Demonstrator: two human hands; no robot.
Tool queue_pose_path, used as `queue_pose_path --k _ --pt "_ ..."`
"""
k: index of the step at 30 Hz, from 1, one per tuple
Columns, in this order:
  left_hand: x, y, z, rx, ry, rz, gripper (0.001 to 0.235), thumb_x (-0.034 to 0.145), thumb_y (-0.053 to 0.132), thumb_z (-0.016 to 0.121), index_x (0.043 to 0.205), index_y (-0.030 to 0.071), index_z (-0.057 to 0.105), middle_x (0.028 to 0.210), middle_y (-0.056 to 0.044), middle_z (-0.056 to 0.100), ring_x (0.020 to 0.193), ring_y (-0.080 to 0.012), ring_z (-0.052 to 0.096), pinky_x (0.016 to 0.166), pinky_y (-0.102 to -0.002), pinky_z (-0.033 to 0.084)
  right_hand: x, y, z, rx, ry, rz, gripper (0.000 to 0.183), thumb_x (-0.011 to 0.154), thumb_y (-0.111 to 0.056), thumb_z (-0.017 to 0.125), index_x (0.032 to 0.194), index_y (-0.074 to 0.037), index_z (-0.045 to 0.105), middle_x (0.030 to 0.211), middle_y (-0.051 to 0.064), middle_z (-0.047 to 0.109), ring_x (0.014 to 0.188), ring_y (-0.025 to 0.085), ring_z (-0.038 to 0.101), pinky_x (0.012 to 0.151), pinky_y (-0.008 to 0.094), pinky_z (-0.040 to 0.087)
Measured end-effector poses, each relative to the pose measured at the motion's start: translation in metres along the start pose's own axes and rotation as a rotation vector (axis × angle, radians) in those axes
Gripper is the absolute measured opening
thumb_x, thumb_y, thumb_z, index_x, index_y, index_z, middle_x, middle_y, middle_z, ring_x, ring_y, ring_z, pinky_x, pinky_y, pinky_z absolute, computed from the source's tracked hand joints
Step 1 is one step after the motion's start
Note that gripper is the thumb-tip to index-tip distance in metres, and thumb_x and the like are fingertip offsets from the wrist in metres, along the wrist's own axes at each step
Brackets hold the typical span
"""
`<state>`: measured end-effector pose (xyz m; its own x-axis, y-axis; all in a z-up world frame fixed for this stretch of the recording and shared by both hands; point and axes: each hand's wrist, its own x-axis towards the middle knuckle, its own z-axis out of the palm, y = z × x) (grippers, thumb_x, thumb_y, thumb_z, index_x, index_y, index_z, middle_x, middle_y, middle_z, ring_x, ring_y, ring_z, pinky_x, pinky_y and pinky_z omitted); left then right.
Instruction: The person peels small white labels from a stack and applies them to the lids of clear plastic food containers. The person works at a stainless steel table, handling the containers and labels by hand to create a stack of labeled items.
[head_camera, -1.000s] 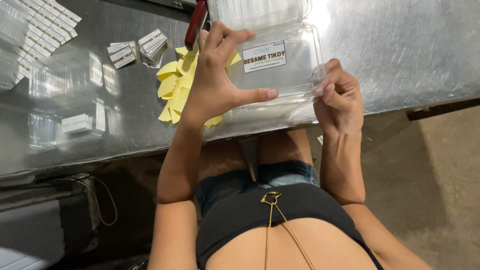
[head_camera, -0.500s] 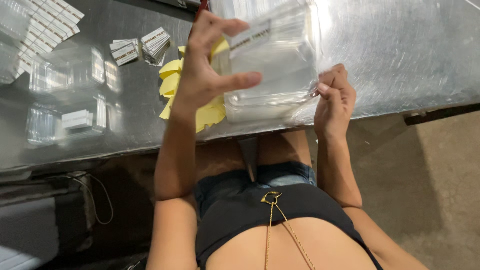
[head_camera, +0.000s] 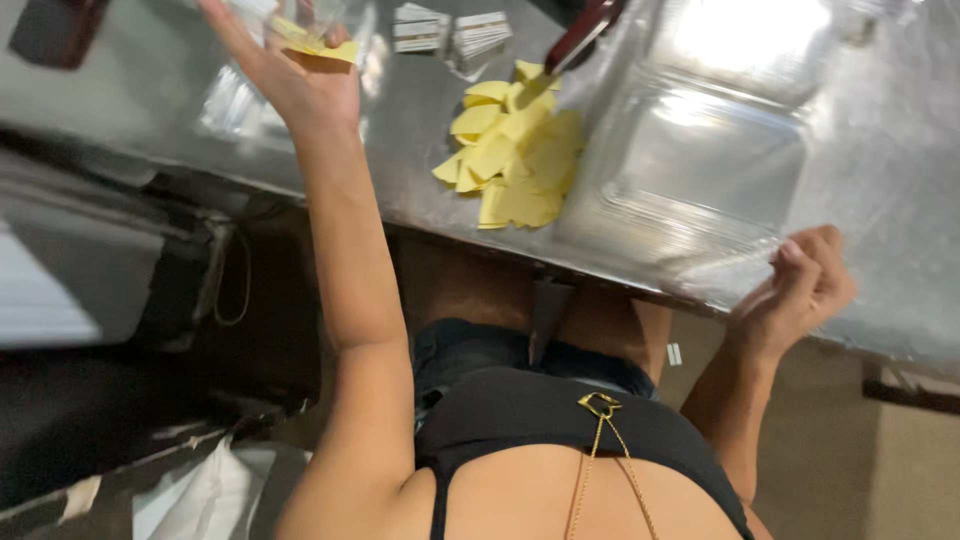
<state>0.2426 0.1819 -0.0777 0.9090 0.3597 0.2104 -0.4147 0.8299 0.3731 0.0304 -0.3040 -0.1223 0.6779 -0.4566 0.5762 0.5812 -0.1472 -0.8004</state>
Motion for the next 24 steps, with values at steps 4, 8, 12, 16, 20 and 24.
queue_pose_path --k 4,8,12,16,20,24 --pt "0.003 0.008 -0.023 0.06 0.199 0.059 0.1 0.08 0.07 0.07 0.159 0.028 0.025 0.135 -0.014 0.048 0.064 -0.02 0.048 0.058 -0.035 0.044 -0.005 0.004 -0.006 -0.031 0.02 0.005 0.029 0.095 -0.002 0.056 0.068 -0.004 0.045 0.072 0.003 0.042 0.065 0.01 0.031 0.06 0.025 0.022" --pt "-0.005 0.005 -0.028 0.136 0.366 0.042 0.109 0.068 0.069 0.073 0.159 0.032 0.024 0.131 -0.022 0.047 0.061 -0.0171 0.046 0.055 -0.032 0.042 -0.006 0.007 -0.018 -0.029 0.017 -0.009 0.025 0.095 -0.002 0.056 0.071 -0.002 0.05 0.074 0.004 0.046 0.066 0.011 0.036 0.059 0.025 0.024" --pt "-0.009 0.007 -0.035 0.194 0.391 0.021 0.11 0.062 0.072 0.076 0.148 0.023 0.029 0.119 -0.02 0.05 0.056 -0.0184 0.046 0.051 -0.033 0.042 -0.008 0.006 -0.027 -0.052 0.054 0.028 0.025 0.095 -0.001 0.056 0.071 0.0 0.052 0.076 0.005 0.049 0.066 0.011 0.038 0.06 0.026 0.025" --pt "-0.002 0.008 -0.058 0.148 0.473 -0.018 0.099 0.071 0.069 0.07 0.137 -0.001 0.046 0.105 -0.017 0.049 0.06 -0.0183 0.046 0.054 -0.035 0.041 -0.014 0.005 -0.029 -0.026 0.064 0.069 0.028 0.097 -0.001 0.057 0.07 0.002 0.054 0.078 0.006 0.052 0.068 0.011 0.041 0.062 0.026 0.028" --pt "0.006 0.008 -0.077 0.132 0.536 -0.108 0.087 0.074 0.066 0.071 0.122 -0.003 0.051 0.092 -0.01 0.043 0.06 -0.0181 0.039 0.055 -0.035 0.039 -0.016 0.007 -0.029 -0.008 0.06 0.087 0.027 0.099 -0.001 0.058 0.072 0.002 0.055 0.078 0.006 0.053 0.067 0.011 0.04 0.066 0.027 0.031" --pt "0.0 0.009 -0.075 0.197 0.509 -0.021 0.081 0.076 0.056 0.074 0.127 -0.004 0.052 0.092 -0.011 0.045 0.065 -0.0171 0.044 0.055 -0.032 0.038 -0.016 0.007 -0.033 -0.045 0.071 0.088 0.024 0.098 -0.002 0.058 0.074 0.002 0.056 0.077 0.005 0.051 0.066 0.01 0.037 0.063 0.026 0.028"
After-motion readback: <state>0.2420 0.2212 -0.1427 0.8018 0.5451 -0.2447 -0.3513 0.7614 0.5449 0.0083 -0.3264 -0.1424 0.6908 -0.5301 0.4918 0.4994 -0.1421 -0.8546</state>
